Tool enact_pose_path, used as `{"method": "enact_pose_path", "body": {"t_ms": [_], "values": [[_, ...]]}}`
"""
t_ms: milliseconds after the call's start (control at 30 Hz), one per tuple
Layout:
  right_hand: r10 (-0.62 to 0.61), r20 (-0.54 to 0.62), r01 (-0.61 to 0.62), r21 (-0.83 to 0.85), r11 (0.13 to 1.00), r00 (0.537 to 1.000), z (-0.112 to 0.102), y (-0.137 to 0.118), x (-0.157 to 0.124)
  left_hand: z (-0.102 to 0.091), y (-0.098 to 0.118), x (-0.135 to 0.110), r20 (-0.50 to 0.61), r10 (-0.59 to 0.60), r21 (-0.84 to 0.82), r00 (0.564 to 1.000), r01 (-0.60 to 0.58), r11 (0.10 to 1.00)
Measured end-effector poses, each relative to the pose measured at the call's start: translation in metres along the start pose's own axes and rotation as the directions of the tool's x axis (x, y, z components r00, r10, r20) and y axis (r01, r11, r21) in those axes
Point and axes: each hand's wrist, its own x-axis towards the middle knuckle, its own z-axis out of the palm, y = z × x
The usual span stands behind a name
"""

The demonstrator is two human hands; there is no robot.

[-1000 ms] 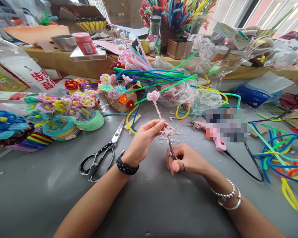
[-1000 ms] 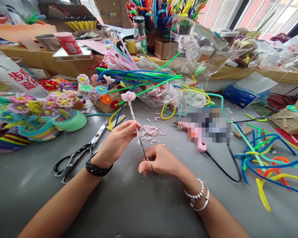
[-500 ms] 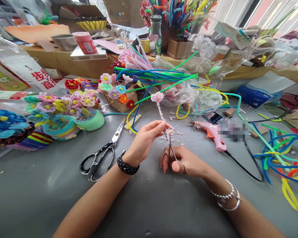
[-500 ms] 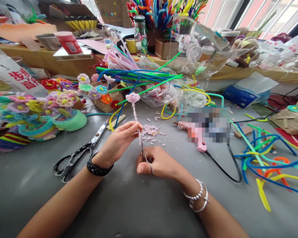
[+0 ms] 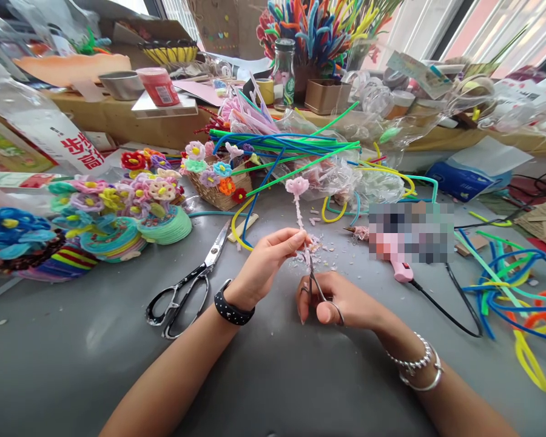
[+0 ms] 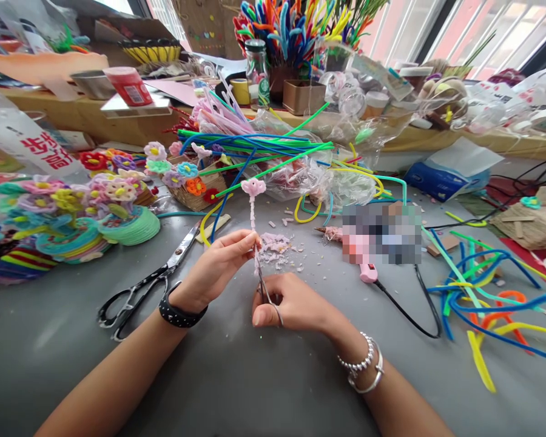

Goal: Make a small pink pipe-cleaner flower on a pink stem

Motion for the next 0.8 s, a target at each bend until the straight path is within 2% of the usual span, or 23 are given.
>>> {"method": "enact_pose_path", "body": {"t_ms": [167,333,433,567,700,800], "values": [[0.0,-0.066,0.0,0.002,1.0,0.998,0.0035,0.0028,0.0025,-0.0006,-0.0001,0.0005,-0.029,0.022,-0.009,0.999,-0.022,1.0],[0.089,-0.172,-0.091,-0.003,0.996,0.981,0.0062,0.0053,0.0044,-0.001,-0.0023,0.0018,-0.126,0.055,-0.063,0.991,-0.063,0.996],[0.056,-0.141,-0.055,0.016,0.998,0.988,0.0058,0.0054,0.0043,0.0003,-0.0037,0.0015,-0.136,0.067,-0.061,0.988,-0.076,0.995],[-0.004,-0.062,0.007,0.046,0.999,0.998,0.0045,0.0028,0.0032,0.0025,-0.0049,0.0004,-0.075,0.045,-0.04,0.996,-0.049,0.998],[-0.003,-0.061,0.006,0.046,0.999,0.998,0.0051,0.001,0.0029,0.0029,-0.0058,0.0,-0.038,0.029,-0.048,0.999,-0.031,0.998],[0.002,-0.095,0.003,0.054,0.999,0.995,0.0073,0.001,0.0043,0.0025,-0.0063,0.0003,-0.049,0.038,-0.032,0.998,-0.039,0.999]]}}
